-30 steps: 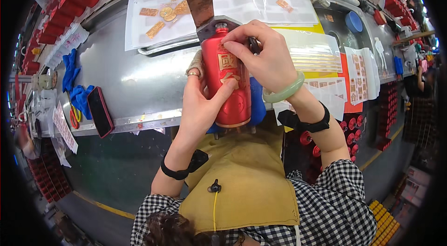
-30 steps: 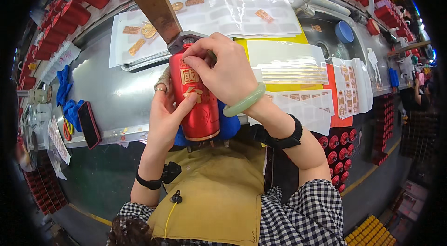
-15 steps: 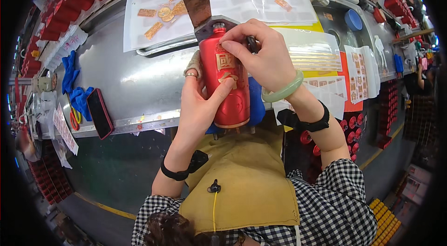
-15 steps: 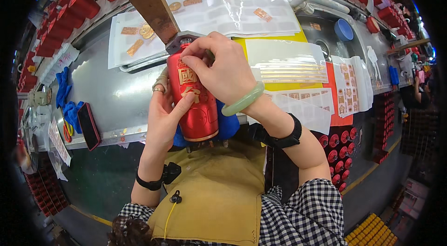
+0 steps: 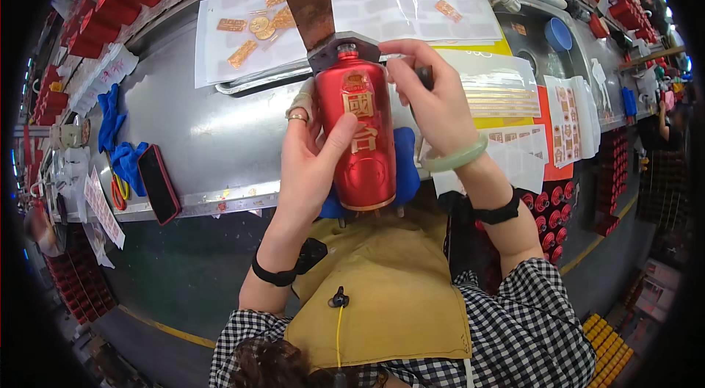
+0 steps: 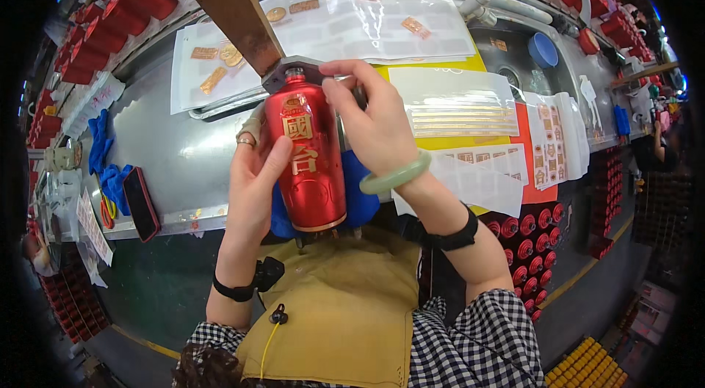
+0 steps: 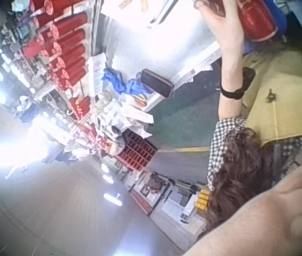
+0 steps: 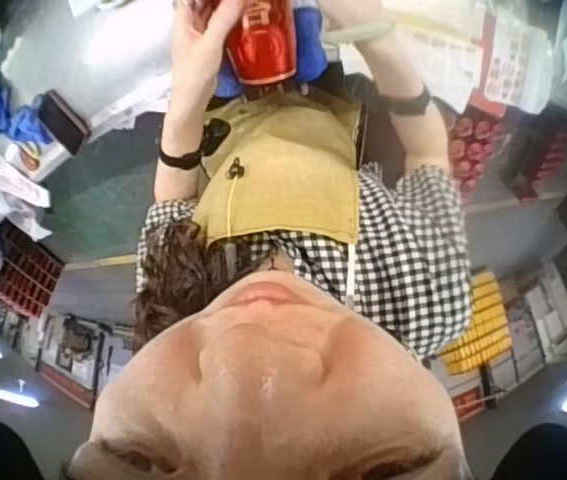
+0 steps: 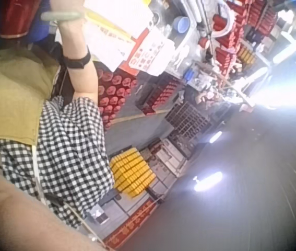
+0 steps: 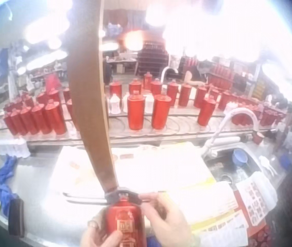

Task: Applying decorative and informational stickers to red liquor bottles on an assembly line.

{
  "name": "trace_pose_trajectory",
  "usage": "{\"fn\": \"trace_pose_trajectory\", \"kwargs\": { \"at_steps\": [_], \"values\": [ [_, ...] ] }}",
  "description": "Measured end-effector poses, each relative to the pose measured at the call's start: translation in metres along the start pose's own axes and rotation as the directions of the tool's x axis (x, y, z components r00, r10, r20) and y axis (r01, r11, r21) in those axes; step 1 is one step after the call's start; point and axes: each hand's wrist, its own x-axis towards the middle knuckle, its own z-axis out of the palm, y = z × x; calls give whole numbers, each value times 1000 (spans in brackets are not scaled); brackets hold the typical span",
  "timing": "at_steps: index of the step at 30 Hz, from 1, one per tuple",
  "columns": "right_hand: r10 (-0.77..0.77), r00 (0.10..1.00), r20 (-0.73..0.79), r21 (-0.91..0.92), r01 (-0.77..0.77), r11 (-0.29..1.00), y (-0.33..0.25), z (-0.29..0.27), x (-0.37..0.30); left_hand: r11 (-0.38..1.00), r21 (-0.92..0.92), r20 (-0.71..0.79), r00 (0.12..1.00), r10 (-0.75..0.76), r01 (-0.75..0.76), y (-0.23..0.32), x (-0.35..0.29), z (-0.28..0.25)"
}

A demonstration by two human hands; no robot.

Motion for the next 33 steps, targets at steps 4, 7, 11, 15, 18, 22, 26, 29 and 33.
{"fn": "trace_pose_trajectory", "kwargs": {
  "at_steps": [4, 7, 11, 15, 18, 22, 26, 29, 33],
  "values": [
    [136, 990, 33, 122, -139, 983, 4, 9, -24, 1000, -8, 13, 1000, -22, 22, -2, 14, -3],
    [167, 986, 19, 151, -168, 974, 6, 14, -26, 999, -24, 3, 999, -47, 47, 3, 13, 0],
    [166, 986, 6, 131, -166, 977, 6, 17, -25, 999, -25, -8, 1000, -21, 21, 1, 14, 0],
    [155, 988, -2, 101, -154, 983, 7, 18, -25, 999, -19, -18, 999, -29, 29, 0, 14, 0],
    [133, 991, -2, 104, -132, 986, 10, 17, -26, 1000, -8, -25, 999, -23, 23, 0, 14, 1],
    [147, 989, -3, 126, -146, 981, 10, 17, -26, 1000, -2, -11, 1000, -17, 17, 1, 14, 1],
    [142, 990, 2, 110, -142, 984, 9, 17, -25, 1000, -17, -18, 999, -27, 26, 1, 14, 0],
    [147, 989, 6, 143, -146, 979, 9, 16, -25, 1000, -8, -22, 1000, -2, 2, -1, 15, 0],
    [174, 985, 7, 172, -173, 970, 6, 16, -25, 998, -47, -33, 999, -30, 28, -1, 15, -1]
  ]
}}
